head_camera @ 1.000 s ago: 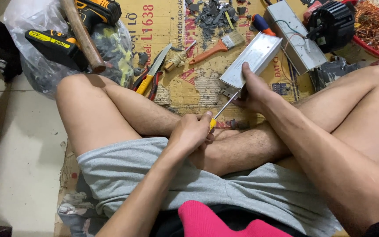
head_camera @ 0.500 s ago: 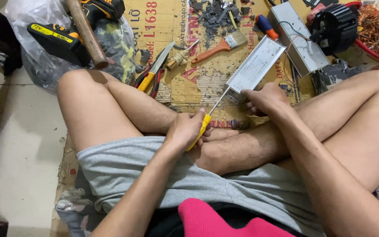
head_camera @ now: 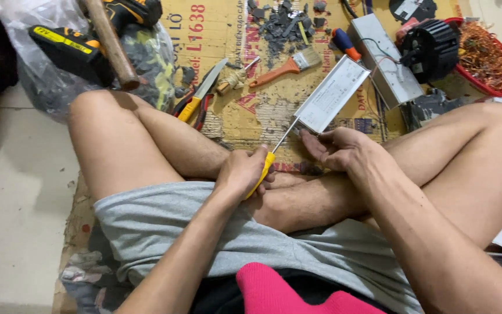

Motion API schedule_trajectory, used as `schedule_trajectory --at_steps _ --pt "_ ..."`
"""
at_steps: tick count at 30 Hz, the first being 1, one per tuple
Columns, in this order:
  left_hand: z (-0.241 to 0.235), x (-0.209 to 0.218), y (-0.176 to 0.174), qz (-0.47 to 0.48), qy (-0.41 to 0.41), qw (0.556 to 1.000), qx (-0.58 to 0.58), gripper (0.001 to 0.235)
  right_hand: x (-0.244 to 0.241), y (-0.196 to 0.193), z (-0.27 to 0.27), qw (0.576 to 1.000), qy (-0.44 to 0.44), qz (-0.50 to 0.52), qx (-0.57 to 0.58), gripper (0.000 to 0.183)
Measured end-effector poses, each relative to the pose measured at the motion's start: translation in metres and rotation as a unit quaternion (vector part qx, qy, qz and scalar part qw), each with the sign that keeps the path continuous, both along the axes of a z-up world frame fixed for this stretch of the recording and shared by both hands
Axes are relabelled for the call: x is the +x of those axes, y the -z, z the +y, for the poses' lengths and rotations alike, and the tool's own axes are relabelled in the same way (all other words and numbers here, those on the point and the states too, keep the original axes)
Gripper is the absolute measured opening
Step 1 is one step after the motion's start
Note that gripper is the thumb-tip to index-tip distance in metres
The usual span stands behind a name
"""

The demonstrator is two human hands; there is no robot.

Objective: The person sits on the floor and uses a yellow screwdriver to unscrew the casing of a silver metal box. After removing the screws, the person uses a hammer to tap the box and then uses pliers to pull out a small component from the device.

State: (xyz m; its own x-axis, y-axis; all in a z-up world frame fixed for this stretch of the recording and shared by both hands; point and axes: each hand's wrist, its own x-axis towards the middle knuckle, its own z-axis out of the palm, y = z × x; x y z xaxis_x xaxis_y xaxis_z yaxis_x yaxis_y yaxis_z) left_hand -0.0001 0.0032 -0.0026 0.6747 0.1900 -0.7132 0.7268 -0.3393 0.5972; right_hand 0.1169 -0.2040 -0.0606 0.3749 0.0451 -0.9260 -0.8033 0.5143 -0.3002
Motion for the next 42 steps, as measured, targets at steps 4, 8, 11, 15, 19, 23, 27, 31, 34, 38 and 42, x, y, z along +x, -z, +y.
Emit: schedule_trajectory --at_steps 4,8,11,15,19,23,27,31,34,38,42 --pt "-0.002 0.001 0.0 -0.007 -0.012 1.0 -0.019 0.055 -0.004 0.01 0.007 0.987 0.14 0.037 0.072 0.017" --pt "-0.002 0.001 0.0 -0.009 -0.013 1.0 -0.017 0.056 -0.006 0.052 0.015 0.969 0.221 0.005 0.108 0.017" --pt "-0.003 0.0 -0.001 -0.002 -0.001 1.0 -0.006 0.058 -0.01 0.063 0.02 0.966 0.236 -0.017 0.102 0.015" --pt "-0.005 0.001 0.0 0.001 0.001 1.0 0.003 0.058 -0.014 0.054 0.024 0.963 0.248 -0.025 0.103 0.013" --pt "-0.004 0.002 0.004 0.005 0.015 1.0 0.01 0.061 -0.019 0.059 0.031 0.972 0.216 -0.027 0.092 0.013" --pt "-0.002 0.001 0.003 -0.005 -0.017 0.999 -0.027 0.054 -0.038 -0.01 0.052 0.988 0.136 -0.024 0.068 0.012" --pt "-0.001 0.002 0.006 -0.008 -0.003 1.0 -0.025 0.056 0.014 -0.003 -0.021 0.972 0.168 -0.122 0.11 0.006" --pt "-0.004 0.003 -0.016 0.005 -0.036 0.998 -0.047 0.054 0.078 -0.05 -0.108 0.949 0.04 -0.262 -0.174 0.016" --pt "-0.007 0.003 -0.026 0.023 -0.069 0.995 -0.07 0.056 0.16 -0.022 -0.218 0.929 0.154 -0.267 -0.206 0.026" --pt "-0.002 0.003 0.008 -0.004 0.001 1.0 -0.02 0.054 0.183 -0.01 -0.251 0.928 0.263 -0.253 -0.079 0.024" --pt "-0.002 0.003 0.006 -0.01 -0.011 1.0 -0.014 0.052 0.137 -0.046 -0.195 0.915 0.339 -0.214 0.047 0.032"
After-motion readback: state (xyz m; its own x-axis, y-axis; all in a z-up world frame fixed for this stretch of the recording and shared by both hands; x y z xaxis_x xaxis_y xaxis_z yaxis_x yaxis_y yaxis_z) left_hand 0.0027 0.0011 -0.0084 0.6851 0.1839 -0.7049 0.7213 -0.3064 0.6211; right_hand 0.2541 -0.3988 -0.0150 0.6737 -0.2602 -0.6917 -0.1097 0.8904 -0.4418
